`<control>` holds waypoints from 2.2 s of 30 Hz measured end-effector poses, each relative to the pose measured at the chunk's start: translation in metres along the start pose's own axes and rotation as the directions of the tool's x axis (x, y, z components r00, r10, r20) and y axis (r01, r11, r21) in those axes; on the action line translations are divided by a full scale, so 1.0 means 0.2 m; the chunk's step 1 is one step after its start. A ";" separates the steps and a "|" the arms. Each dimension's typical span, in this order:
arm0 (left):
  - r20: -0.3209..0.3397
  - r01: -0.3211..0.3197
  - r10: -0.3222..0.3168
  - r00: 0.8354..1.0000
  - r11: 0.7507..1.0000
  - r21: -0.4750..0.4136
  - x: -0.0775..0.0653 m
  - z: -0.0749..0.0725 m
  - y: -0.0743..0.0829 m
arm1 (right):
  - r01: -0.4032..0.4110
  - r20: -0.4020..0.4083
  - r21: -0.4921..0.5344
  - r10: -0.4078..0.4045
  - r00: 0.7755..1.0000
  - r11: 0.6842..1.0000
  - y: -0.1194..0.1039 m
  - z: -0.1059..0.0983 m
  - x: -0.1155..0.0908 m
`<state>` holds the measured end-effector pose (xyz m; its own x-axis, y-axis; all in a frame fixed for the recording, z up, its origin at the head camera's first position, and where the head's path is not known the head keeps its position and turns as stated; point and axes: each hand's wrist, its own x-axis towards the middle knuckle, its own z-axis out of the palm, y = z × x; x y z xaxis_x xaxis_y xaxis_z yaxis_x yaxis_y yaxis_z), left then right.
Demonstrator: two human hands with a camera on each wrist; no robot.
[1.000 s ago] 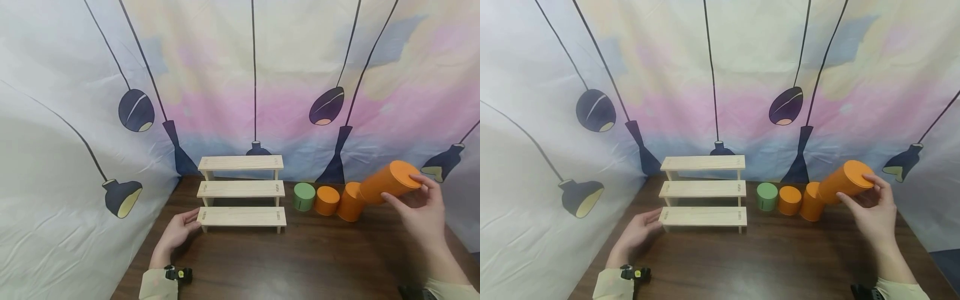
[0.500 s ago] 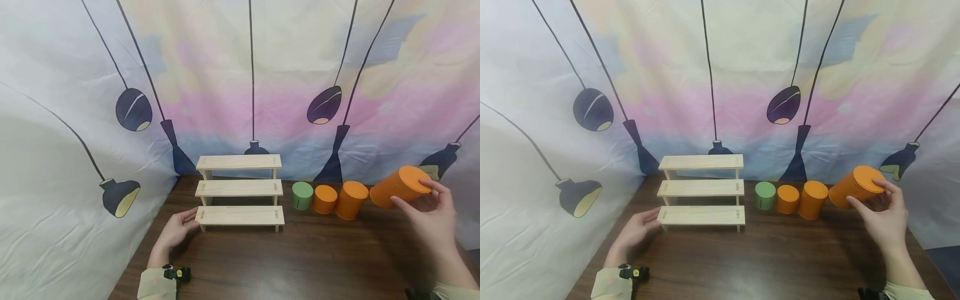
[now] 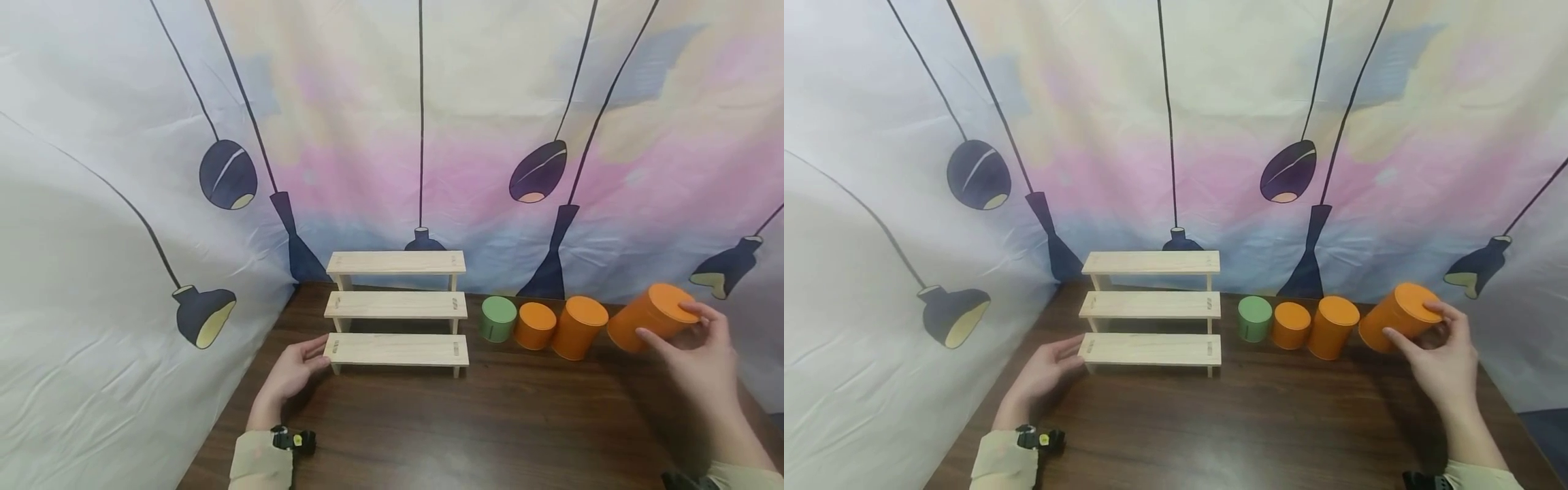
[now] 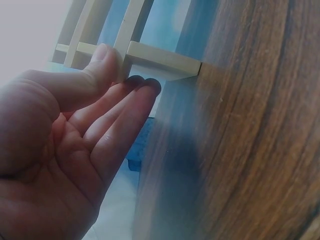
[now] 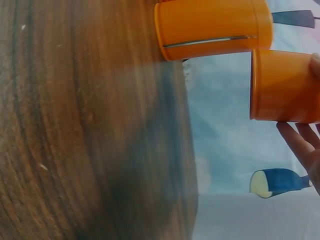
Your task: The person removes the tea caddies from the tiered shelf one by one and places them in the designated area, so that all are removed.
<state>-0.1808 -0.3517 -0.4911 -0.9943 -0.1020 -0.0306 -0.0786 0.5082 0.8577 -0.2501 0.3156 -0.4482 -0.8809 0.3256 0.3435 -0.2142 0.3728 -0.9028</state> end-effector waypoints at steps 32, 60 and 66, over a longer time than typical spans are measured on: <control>-0.006 0.018 -0.018 1.000 1.000 -0.017 0.01 0.01 0.00 | 0.109 0.192 -0.315 -0.049 0.980 0.943 0.23 0.08 0.02; -0.006 0.020 -0.020 1.000 1.000 -0.016 0.01 0.01 -0.01 | 0.097 0.211 -0.282 -0.037 0.977 0.954 0.24 0.12 0.02; -0.002 0.011 -0.011 1.000 1.000 -0.023 0.02 0.01 -0.02 | 0.075 0.216 -0.261 -0.018 0.976 0.963 0.24 0.11 0.03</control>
<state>-0.1847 -0.3523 -0.4953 -0.9933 -0.1089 -0.0391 -0.0876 0.4873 0.8688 -0.2748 0.3167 -0.4944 -0.9472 0.1237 0.2960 -0.1627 0.6098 -0.7757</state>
